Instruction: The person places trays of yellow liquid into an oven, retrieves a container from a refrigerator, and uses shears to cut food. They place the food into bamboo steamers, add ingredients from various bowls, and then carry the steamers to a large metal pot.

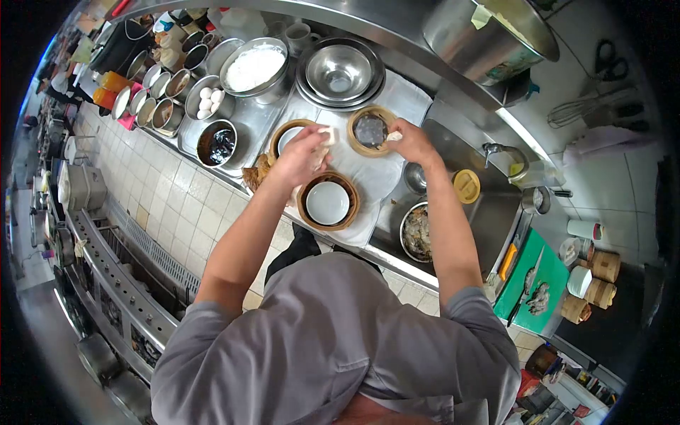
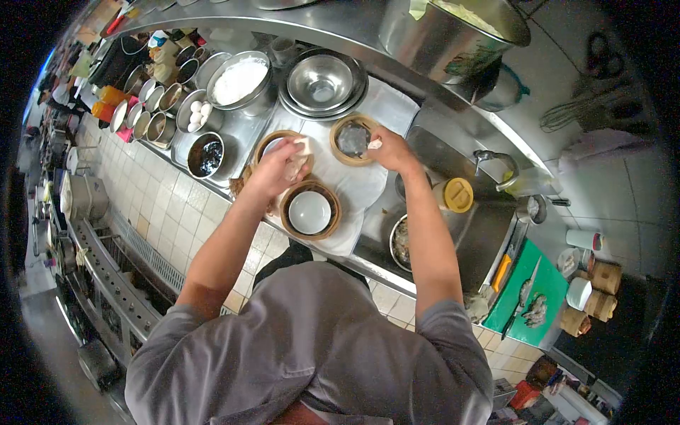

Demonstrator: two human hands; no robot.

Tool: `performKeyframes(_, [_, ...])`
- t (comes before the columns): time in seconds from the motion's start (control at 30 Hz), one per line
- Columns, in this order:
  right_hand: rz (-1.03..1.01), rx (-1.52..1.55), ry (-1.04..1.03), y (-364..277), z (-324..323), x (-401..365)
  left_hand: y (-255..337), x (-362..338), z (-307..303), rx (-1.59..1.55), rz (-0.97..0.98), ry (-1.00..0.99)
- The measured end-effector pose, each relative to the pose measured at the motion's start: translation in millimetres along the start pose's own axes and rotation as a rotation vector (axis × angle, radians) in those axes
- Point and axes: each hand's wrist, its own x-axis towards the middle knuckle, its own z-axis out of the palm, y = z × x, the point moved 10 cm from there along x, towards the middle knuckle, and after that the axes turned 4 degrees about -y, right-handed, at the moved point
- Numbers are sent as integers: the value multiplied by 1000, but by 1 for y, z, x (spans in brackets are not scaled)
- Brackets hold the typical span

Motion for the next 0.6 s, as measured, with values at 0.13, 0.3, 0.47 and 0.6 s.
performKeyframes(0.13, [84,987,-20,33,26,-5,5,60,25,310,117,-10])
performKeyframes(0.3, [-13,1342,-38,35,30,-13,27,84,66,1310,497,118])
performKeyframes(0.47, [47,804,179,50,11,-8,21,92,82,1647,434,200])
performKeyframes(0.6, [24,524,373,20,-11,-4,8,110,81,1747,481,158])
